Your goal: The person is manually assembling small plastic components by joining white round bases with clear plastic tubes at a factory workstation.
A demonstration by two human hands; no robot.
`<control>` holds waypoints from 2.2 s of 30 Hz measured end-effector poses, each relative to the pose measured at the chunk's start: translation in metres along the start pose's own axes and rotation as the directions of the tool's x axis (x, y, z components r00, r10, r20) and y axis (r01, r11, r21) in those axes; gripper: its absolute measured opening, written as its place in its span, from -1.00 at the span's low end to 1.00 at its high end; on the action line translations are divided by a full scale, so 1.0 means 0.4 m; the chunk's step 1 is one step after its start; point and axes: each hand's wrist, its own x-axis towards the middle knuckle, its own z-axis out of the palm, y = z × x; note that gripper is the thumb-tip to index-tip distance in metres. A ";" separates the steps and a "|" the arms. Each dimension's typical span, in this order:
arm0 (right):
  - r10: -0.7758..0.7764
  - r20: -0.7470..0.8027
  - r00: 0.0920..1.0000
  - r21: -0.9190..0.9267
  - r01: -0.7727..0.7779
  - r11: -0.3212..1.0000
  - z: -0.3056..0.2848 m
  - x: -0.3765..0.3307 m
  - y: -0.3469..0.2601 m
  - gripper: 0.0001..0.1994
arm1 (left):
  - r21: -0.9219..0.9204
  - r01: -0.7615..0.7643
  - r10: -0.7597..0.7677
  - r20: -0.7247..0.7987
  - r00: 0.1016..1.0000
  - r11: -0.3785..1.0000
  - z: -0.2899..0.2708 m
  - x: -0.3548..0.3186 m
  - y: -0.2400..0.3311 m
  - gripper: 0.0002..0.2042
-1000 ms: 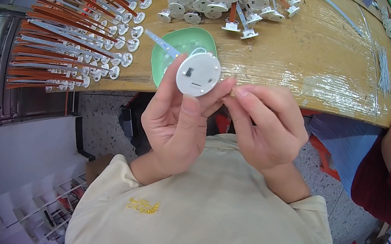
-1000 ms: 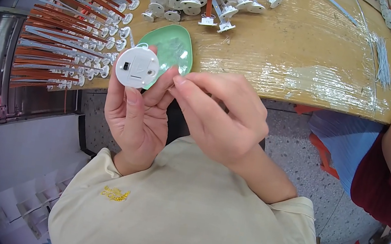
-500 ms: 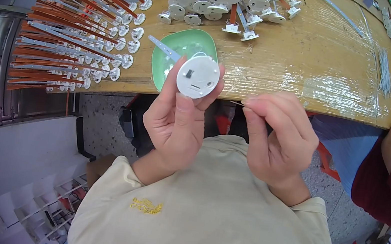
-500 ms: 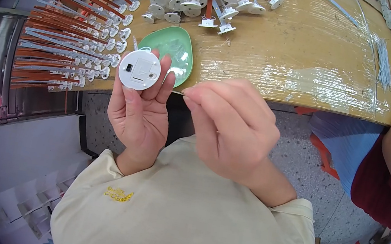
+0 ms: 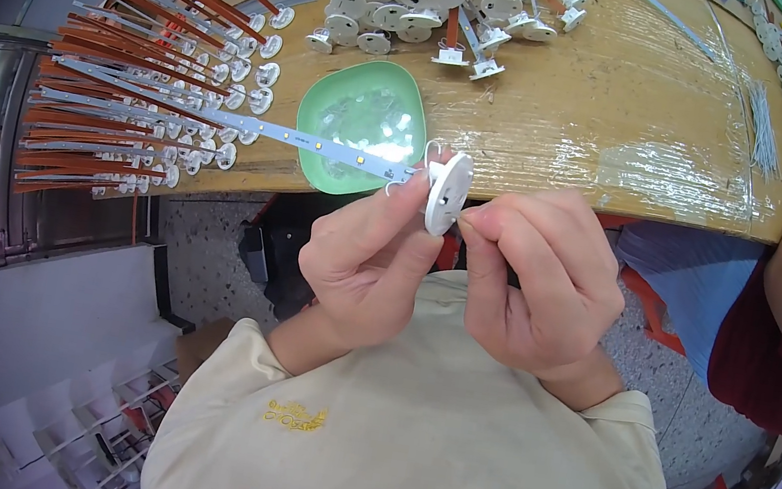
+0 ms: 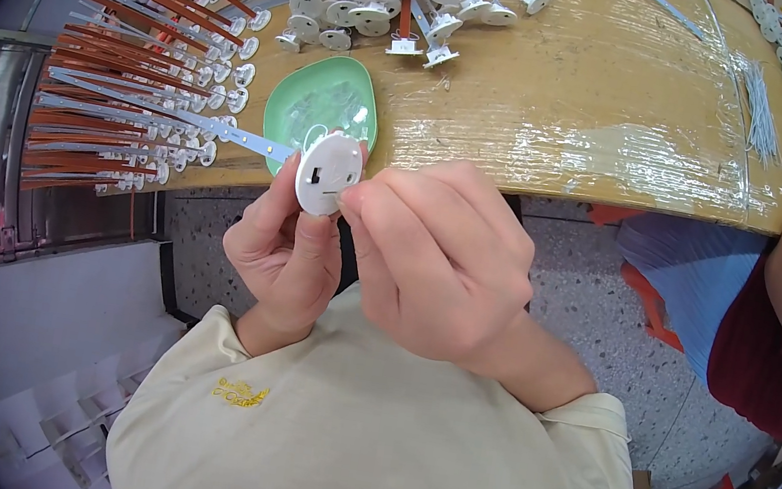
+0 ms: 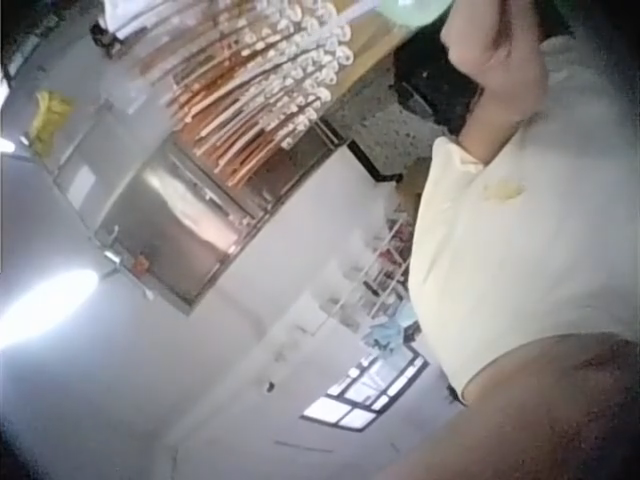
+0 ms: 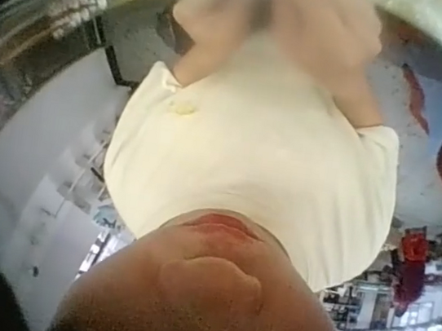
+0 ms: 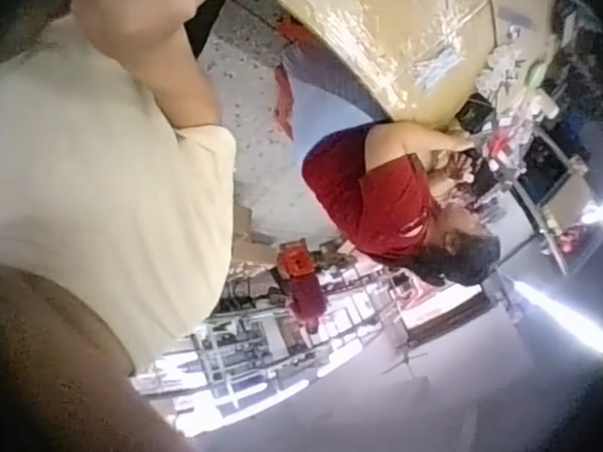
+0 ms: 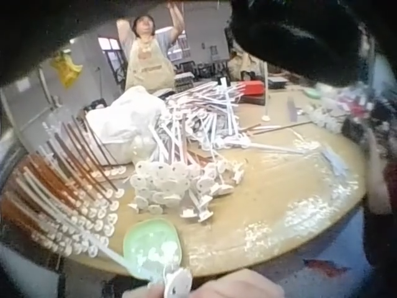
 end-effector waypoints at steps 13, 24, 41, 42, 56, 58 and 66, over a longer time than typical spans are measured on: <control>-0.052 0.040 0.998 -0.084 0.055 0.995 0.006 -0.020 -0.009 -0.79 | 0.268 -0.087 0.080 0.036 0.996 0.959 -0.014 0.011 0.018 -0.61; 0.058 0.071 0.996 0.195 -0.071 0.978 -0.080 -0.016 0.008 -0.74 | 0.142 -0.268 0.237 0.202 0.950 0.953 -0.031 0.025 0.052 -0.62; 0.820 0.325 0.471 0.278 -0.876 0.394 -0.041 0.041 0.114 -0.85 | 0.292 -0.329 0.241 0.299 0.923 0.898 -0.018 0.063 -0.023 -0.46; 0.799 0.242 0.551 0.179 -0.834 0.522 -0.038 0.051 0.156 -0.81 | 0.420 -0.229 0.136 0.241 0.961 0.878 -0.049 0.062 -0.016 -0.49; 0.515 0.234 0.824 -0.584 -0.304 0.753 0.134 0.308 0.638 -0.71 | 0.631 0.147 0.004 -0.231 0.973 0.762 -0.250 0.024 -0.062 -0.86; 0.429 0.242 0.870 -0.662 -0.175 0.729 0.164 0.307 0.630 -0.62 | 0.676 0.135 0.027 -0.223 0.974 0.725 -0.252 0.028 -0.064 -0.86; 0.797 0.346 0.495 -0.584 -0.550 0.596 0.165 0.311 0.544 -0.01 | 0.683 0.071 0.037 -0.142 0.989 0.727 -0.240 0.079 -0.083 -0.85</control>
